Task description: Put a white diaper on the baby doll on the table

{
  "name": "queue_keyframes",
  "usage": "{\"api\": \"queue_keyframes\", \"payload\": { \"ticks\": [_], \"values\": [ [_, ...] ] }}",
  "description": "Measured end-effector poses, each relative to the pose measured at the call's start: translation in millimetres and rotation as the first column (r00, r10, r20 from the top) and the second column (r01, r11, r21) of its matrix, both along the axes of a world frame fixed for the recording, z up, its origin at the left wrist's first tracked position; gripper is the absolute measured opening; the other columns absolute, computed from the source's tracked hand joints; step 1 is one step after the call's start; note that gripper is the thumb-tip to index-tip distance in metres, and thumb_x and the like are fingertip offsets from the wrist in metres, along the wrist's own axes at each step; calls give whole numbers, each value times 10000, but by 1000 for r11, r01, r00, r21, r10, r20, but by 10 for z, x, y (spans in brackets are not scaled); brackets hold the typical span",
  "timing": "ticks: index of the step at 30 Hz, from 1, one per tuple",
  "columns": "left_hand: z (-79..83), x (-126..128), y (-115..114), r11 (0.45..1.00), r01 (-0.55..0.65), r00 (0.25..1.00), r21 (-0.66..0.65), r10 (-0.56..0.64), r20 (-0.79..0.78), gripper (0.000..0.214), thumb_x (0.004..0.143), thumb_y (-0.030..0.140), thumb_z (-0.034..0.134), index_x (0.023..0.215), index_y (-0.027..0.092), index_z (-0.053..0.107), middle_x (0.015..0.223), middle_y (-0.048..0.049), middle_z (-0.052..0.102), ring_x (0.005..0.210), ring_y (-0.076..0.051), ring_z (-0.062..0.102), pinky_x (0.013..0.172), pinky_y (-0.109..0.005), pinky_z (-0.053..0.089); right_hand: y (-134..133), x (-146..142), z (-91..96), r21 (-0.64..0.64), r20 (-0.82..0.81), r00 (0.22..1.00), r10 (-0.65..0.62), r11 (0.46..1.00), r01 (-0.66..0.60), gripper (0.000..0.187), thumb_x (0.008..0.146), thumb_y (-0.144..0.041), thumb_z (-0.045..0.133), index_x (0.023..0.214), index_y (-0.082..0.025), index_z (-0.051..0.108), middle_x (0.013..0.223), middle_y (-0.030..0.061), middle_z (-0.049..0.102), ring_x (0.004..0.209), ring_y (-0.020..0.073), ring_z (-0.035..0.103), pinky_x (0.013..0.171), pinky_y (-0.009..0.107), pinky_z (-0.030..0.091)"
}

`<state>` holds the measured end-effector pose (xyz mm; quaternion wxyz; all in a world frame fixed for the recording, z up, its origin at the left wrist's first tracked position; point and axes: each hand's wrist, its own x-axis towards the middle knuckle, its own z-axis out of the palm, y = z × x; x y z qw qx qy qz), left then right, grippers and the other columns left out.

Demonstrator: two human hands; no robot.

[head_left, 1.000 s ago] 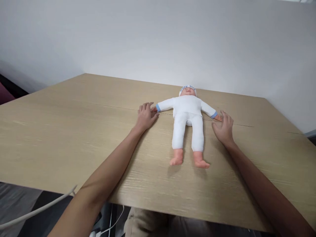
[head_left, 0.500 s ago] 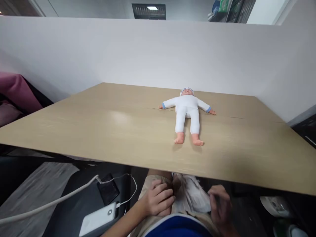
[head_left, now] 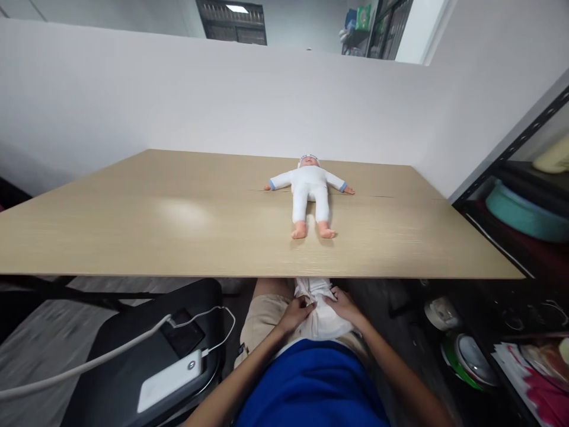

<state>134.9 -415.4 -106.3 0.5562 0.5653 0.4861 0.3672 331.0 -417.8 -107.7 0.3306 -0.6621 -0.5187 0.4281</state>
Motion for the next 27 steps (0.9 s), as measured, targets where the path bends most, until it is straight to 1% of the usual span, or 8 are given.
{"api": "queue_keyframes", "payload": {
  "ticks": [4,6,8,11,13,16,20,27],
  "values": [
    [426,-70,-409,996,87,995,-21,-86,56,514,817,725,821,775,220,739,797,-98,745,749,-287,689,721,-412,590,-503,182,398,-2,-139,985,105,994,-106,284,918,-502,765,941,-223,717,899,52,791,850,254,743,722,337,578],
    [682,-184,-669,997,81,996,21,-81,43,426,853,647,834,777,241,731,804,-69,728,776,-268,673,775,-394,586,-846,276,750,16,-230,953,198,980,-200,310,951,-526,761,1041,-230,731,968,66,795,896,266,745,739,342,583],
    [920,-307,-906,987,44,999,155,-44,-3,316,879,542,848,802,265,716,805,-46,707,798,-263,662,793,-378,571,-1154,312,1139,58,-230,939,256,967,-249,295,973,-512,759,1098,-247,730,978,47,779,883,249,723,735,326,566],
    [1137,-414,-1104,929,55,998,365,-49,-25,149,912,378,836,888,299,711,867,-40,702,839,-270,666,833,-389,567,-1382,226,1592,187,-95,970,226,961,-205,238,972,-481,758,1032,-255,714,870,10,718,762,202,646,672,296,513],
    [1147,-386,-1085,908,11,999,418,-26,29,126,929,329,820,910,310,698,906,-41,680,853,-270,662,829,-391,569,-1320,119,1703,292,-28,991,129,949,-116,220,946,-456,770,997,-257,693,812,-3,691,708,189,606,656,296,500],
    [1023,-218,-870,920,-168,981,355,120,154,167,950,366,812,953,315,654,940,-31,624,855,-252,642,787,-360,565,-994,-3,1580,377,-26,1000,-15,926,24,272,933,-465,768,1082,-252,691,847,14,724,722,198,635,676,308,531],
    [842,-28,-497,924,-299,939,239,241,245,294,952,487,815,980,293,595,956,-15,595,871,-217,634,819,-322,558,-571,-33,1190,414,-48,995,-86,905,98,409,953,-499,738,1247,-216,711,950,59,752,794,216,681,748,339,586],
    [680,-118,-317,941,-320,922,112,281,267,421,897,542,869,1034,275,574,1060,-27,654,975,-200,690,933,-313,576,-587,-39,736,425,13,989,-146,896,127,439,998,-441,713,1379,-223,693,991,69,726,796,219,651,749,376,610]
  ]
}}
